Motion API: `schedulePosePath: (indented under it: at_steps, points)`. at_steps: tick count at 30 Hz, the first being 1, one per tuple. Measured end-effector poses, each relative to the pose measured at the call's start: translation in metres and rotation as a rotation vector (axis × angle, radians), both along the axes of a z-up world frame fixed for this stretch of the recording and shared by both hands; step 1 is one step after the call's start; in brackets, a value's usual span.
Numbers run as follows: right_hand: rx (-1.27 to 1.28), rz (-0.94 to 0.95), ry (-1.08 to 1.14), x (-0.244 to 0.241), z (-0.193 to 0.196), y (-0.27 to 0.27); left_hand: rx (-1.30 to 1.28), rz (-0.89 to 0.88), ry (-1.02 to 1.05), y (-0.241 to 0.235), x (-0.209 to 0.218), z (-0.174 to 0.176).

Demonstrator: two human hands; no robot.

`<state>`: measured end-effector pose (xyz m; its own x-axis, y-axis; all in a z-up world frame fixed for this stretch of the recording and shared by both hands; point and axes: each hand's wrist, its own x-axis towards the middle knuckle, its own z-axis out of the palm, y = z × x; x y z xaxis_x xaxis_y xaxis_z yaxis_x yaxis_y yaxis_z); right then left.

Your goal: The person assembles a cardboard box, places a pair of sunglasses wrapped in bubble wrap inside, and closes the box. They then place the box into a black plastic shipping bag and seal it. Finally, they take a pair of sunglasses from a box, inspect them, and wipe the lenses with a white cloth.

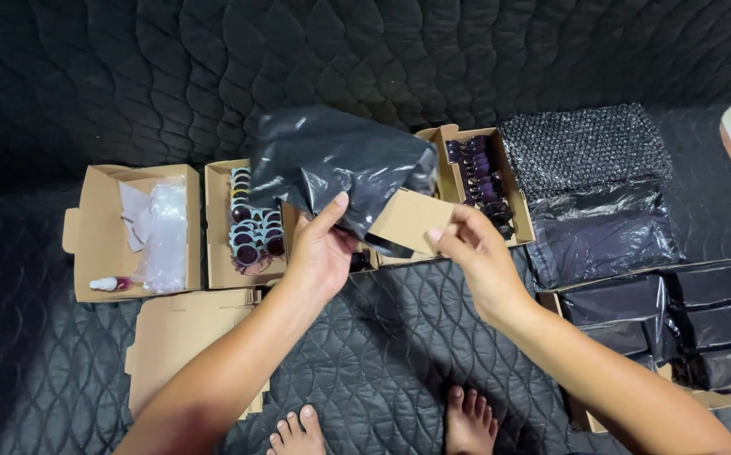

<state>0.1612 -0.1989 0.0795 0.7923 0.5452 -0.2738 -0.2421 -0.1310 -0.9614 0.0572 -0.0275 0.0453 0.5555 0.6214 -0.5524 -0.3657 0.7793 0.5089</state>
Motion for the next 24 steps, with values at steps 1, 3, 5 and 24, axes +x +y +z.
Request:
schedulePosePath:
  at_steps: [1, 3, 5, 24]
  points:
    - [-0.001, 0.003, 0.0, 0.0, 0.001, 0.0, -0.001, 0.003, 0.0, -0.002, 0.0, -0.002]
    - [-0.134, 0.091, -0.1, 0.0, 0.002, -0.001, -0.006, -0.079, -0.004, -0.005, 0.0, -0.004]
    - [-0.233, 0.126, -0.204, 0.001, 0.009, -0.001, -0.008, -0.094, -0.001, -0.007, -0.002, 0.003]
    - [-0.082, 0.12, -0.245, -0.001, -0.004, -0.003, 0.009, -0.132, 0.013, -0.015, -0.007, 0.016]
